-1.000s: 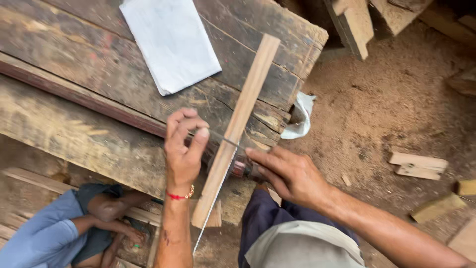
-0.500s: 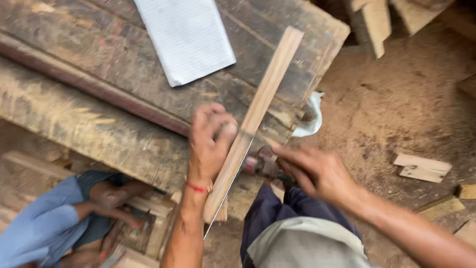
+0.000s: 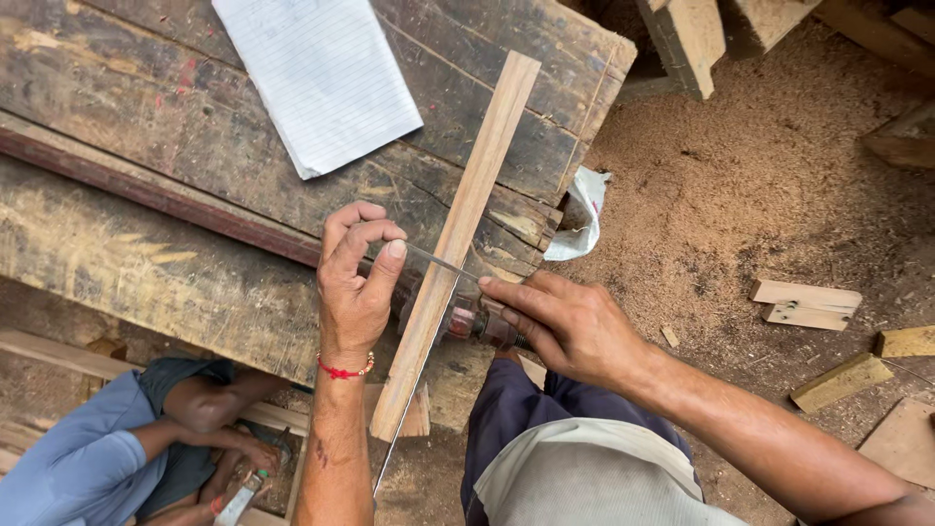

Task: The person measures a wooden plank using a ruler and pencil, then secures it in a bench vise. They use a handsaw to cut a notch into the side of the plank.

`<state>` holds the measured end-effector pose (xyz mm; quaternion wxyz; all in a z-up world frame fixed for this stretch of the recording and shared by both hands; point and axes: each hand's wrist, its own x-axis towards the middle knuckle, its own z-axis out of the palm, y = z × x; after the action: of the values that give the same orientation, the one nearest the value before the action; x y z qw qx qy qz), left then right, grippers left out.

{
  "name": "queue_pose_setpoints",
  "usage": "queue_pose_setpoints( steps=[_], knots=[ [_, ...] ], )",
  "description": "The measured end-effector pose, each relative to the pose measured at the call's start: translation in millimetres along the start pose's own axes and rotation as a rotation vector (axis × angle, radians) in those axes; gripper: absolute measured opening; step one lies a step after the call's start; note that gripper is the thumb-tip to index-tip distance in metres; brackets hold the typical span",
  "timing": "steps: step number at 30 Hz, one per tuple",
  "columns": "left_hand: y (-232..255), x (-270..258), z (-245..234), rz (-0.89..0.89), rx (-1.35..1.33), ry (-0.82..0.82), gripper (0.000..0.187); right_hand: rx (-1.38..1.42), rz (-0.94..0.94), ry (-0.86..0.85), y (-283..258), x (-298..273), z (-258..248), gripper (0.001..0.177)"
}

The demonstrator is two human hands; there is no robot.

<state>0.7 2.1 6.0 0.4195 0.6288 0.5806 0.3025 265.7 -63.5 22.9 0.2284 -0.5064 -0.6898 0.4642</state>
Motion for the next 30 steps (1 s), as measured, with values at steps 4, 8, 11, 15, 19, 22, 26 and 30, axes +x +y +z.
queue_pose_setpoints(
  steps=[4, 8, 11, 15, 19, 22, 26, 30],
  knots=[
    [-3, 1, 10, 0.034, 0.006, -0.096, 0.013, 0.027, 0.107, -0.058, 8, -17, -6, 0.044],
    [-6, -5, 20, 0.125, 0.055, -0.067, 0.009, -0.029, 0.001, 0.008, 5, -20, -13, 0.046],
    [-7, 1, -4, 0.013, 0.083, 0.013, 0.010, -0.051, -0.030, 0.038, 16, 19, 6, 0.041],
    [0, 10, 2, 0.085, 0.049, 0.038, 0.010, 0.017, -0.007, -0.004, -1, 8, -2, 0.049],
    [7, -3, -15, 0.078, -0.010, 0.007, 0.012, 0.062, -0.068, 0.060, -9, 3, 2, 0.046],
    [5, -4, -11, 0.045, -0.020, -0.001, 0.013, 0.056, -0.057, 0.047, -8, -3, 1, 0.044],
    [-2, 7, 0, 0.032, -0.014, -0.014, 0.013, 0.015, 0.002, 0.011, 5, 4, 2, 0.041],
    [2, -4, 27, 0.109, 0.018, -0.085, 0.009, 0.014, 0.056, 0.001, 5, -18, -10, 0.042]
  ],
)
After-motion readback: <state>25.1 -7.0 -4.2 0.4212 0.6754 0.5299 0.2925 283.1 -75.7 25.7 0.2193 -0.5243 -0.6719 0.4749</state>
